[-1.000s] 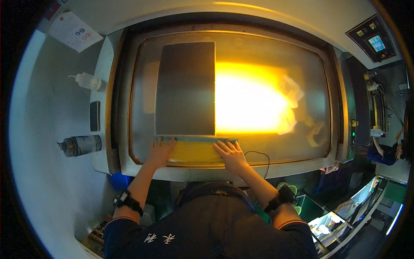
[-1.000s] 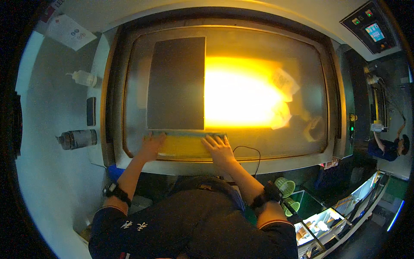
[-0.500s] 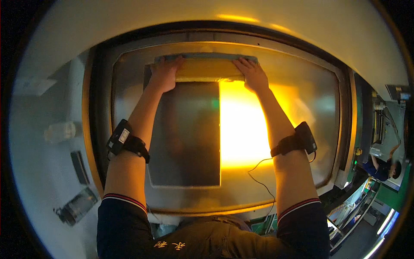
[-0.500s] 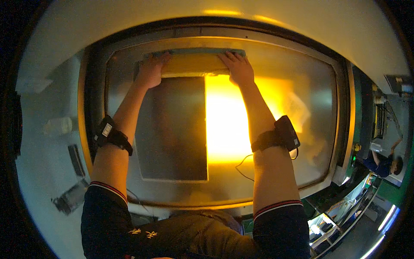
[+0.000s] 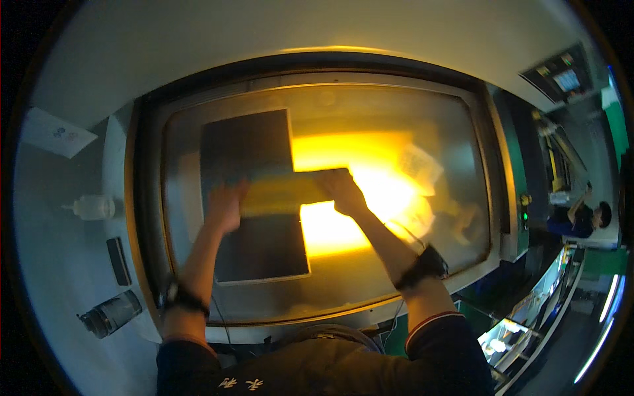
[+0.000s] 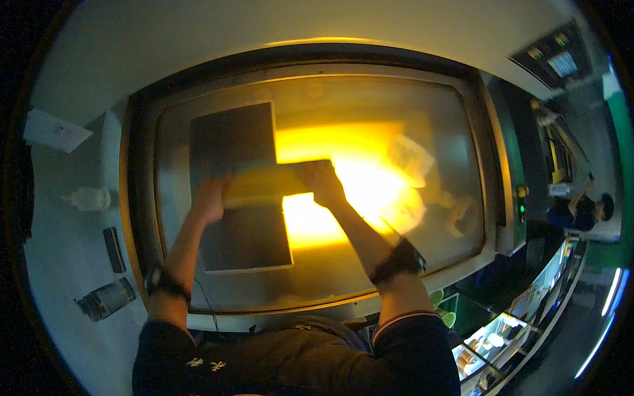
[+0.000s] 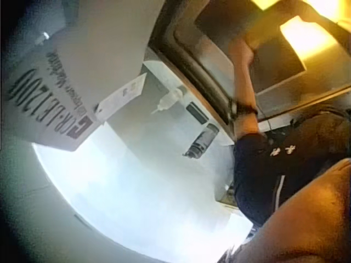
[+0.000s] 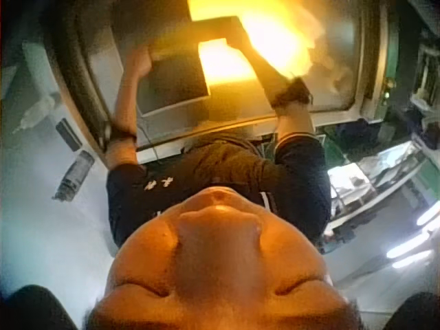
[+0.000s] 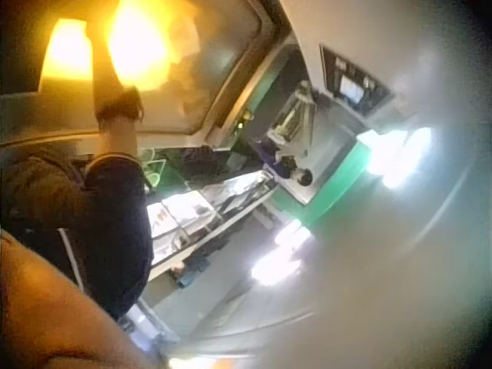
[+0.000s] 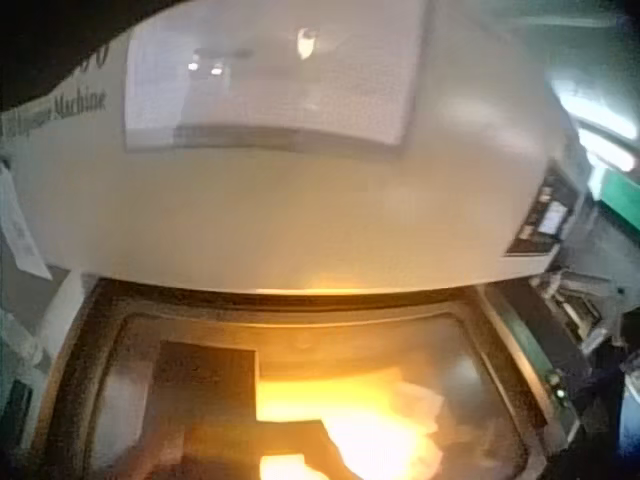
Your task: Placing industrial plates into an LED exposure machine, flattening them with a squeegee, and removing them after processing.
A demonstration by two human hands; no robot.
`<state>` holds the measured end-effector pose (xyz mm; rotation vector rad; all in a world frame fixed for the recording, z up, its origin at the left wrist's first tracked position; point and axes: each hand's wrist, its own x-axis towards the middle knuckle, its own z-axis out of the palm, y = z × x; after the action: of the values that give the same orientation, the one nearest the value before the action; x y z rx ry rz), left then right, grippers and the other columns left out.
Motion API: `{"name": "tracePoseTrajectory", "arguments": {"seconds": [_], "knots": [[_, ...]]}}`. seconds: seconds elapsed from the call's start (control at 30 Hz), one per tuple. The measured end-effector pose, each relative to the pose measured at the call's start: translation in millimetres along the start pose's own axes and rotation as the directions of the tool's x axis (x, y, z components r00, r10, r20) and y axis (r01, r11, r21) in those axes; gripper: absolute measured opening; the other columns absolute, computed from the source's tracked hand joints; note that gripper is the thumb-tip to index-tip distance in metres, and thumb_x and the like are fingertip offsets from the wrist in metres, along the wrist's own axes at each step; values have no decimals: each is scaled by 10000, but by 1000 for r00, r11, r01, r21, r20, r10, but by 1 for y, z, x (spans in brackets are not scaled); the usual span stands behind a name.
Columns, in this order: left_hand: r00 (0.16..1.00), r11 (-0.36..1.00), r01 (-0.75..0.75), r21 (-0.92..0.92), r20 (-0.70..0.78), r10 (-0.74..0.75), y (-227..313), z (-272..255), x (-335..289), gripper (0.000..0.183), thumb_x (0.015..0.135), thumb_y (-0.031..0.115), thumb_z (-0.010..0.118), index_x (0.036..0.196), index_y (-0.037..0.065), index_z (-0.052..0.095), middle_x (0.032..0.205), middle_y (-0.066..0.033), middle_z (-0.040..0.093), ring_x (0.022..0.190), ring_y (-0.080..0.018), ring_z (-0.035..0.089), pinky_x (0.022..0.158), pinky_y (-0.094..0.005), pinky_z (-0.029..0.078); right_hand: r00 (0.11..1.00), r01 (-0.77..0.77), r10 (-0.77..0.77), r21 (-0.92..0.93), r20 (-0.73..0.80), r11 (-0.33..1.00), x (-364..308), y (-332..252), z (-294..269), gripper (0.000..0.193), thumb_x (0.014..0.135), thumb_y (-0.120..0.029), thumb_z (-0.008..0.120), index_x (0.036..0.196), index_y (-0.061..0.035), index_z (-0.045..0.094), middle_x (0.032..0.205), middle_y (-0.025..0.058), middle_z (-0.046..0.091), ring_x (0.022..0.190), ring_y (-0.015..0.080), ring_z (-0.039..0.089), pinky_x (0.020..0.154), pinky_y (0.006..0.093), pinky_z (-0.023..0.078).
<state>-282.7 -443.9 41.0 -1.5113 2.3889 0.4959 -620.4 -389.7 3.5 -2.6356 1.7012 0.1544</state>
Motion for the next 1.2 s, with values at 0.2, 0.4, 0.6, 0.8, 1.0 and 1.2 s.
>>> {"name": "tracePoseTrajectory", "arguments": {"seconds": [0.2, 0.4, 0.6, 0.8, 1.0, 1.2], "knots": [[900, 990, -139, -5, 417, 128, 127, 73, -264, 867, 702, 71, 689, 1490, 129, 333, 1539, -76, 361, 1354, -364, 407, 1141, -537, 302, 981, -53, -35, 443, 189, 895, -302, -131, -25, 594, 897, -235, 571, 1461, -194, 387, 1467, 118, 434, 1283, 329, 482, 1040, 505, 388], [949, 994, -92, -57, 298, 105, 137, 104, -286, 899, 649, -17, 698, 1475, 136, 379, 1505, -99, 406, 1341, -316, 435, 1120, -464, 361, 992, 86, -120, 507, 34, 858, -312, -103, -16, 696, 819, -340, 640, 1459, -191, 412, 1384, 124, 529, 1230, 301, 530, 1056, 500, 374], [946, 922, 91, -377, 322, 39, 290, 106, -251, 738, 750, -4, 632, 1450, 89, 416, 1386, -180, 527, 1285, -339, 500, 1063, -400, 419, 880, -308, 467, 640, -90, 703, -428, 172, 28, 624, 779, -313, 724, 1354, -153, 541, 1219, 134, 634, 1057, 294, 625, 868, 417, 492], [992, 945, -78, -319, 71, 106, 385, 113, -209, 608, 832, 88, 594, 1419, 34, 446, 1389, -204, 516, 1287, -333, 502, 1064, -402, 413, -29, -980, 914, 170, 405, -107, -634, 439, -40, 727, 814, -479, 662, 1411, -116, 460, 1366, 157, 537, 1284, 306, 503, 1017, 453, 451], [989, 957, -71, -280, 104, 104, 403, 124, -201, 683, 771, 47, 595, 1434, 52, 431, 1412, -192, 500, 1299, -326, 493, 1070, -404, 413, -28, -969, 986, 237, 166, -68, -657, 447, 2, 972, 770, -653, 646, 1518, -167, 257, 1564, 80, 272, 1440, 319, 267, 1075, 673, 298], [979, 977, 25, -210, 205, 19, 417, 116, -201, 828, 704, 20, 618, 1484, 126, 364, 1475, -128, 448, 1325, -308, 468, 1077, -402, 415, -85, -979, 995, 178, 58, -94, -643, 438, -21, 1095, 693, -671, 715, 1520, -155, 216, 1591, 48, 227, 1480, 281, 167, 1116, 711, 126]]}}
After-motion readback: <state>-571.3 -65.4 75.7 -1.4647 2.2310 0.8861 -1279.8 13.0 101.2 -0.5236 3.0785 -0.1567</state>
